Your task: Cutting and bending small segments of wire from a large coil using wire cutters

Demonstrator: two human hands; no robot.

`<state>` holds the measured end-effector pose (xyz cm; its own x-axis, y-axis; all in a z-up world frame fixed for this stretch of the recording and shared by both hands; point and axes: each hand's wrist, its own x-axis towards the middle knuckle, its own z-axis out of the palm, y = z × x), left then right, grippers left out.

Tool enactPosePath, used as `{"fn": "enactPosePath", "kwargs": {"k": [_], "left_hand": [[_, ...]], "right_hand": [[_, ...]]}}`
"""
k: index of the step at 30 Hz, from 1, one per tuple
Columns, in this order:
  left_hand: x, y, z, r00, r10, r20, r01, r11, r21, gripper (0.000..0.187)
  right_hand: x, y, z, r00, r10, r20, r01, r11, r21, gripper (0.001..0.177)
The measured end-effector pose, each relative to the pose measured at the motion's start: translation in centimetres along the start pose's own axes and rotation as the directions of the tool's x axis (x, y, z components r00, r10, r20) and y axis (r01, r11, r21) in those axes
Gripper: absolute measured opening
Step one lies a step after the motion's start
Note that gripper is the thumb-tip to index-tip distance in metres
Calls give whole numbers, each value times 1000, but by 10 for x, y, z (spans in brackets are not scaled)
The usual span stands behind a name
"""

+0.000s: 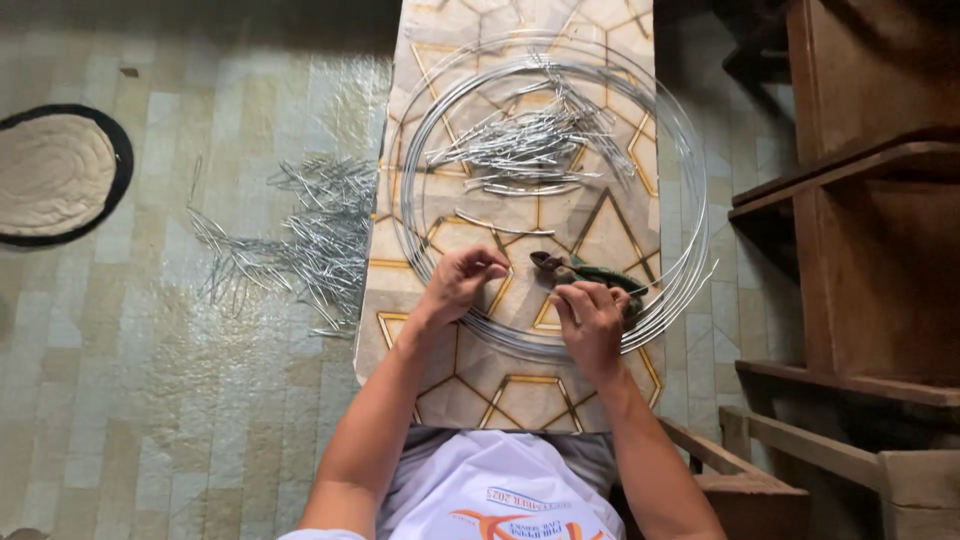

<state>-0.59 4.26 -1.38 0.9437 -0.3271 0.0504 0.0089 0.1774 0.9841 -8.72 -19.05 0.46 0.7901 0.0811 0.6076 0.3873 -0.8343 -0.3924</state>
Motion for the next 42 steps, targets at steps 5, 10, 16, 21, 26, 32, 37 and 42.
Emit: {"fn": "enactPosePath", "kwargs": {"k": [5, 10, 16, 21, 26, 32, 37, 42], "left_hand": [[1, -1, 1, 1000, 16, 11, -17, 997, 77, 11], [-3, 8, 1, 1000, 18, 23, -22, 988, 153, 12], [-1, 2, 7, 999, 45, -21, -39, 974, 224, 10], [0, -16, 8, 996, 74, -55, -55, 953, 297, 15], [-2, -13, 12, 994, 72, -77, -45, 948, 316, 15], [-1, 4, 14, 995, 55, -85, -27, 953, 300, 15], [0, 1, 8, 991, 126, -36, -112, 957, 266, 10], [-6, 4, 17, 957, 286, -40, -251, 892, 377, 14]], "right_hand": [[1, 3, 0, 999, 50, -5, -50, 998, 45, 14], [-8, 11, 5, 998, 68, -9, -67, 997, 46, 14], [-15, 18, 10, 996, 89, 2, -89, 994, 67, 12], [-18, 21, 12, 996, 94, -5, -94, 993, 75, 10], [-18, 21, 13, 997, 79, -16, -78, 995, 64, 10], [-18, 22, 12, 997, 72, -18, -71, 996, 53, 9], [-16, 20, 14, 998, 38, -41, -36, 998, 49, 10], [-10, 13, 10, 998, 45, -51, -43, 998, 36, 12]]}}
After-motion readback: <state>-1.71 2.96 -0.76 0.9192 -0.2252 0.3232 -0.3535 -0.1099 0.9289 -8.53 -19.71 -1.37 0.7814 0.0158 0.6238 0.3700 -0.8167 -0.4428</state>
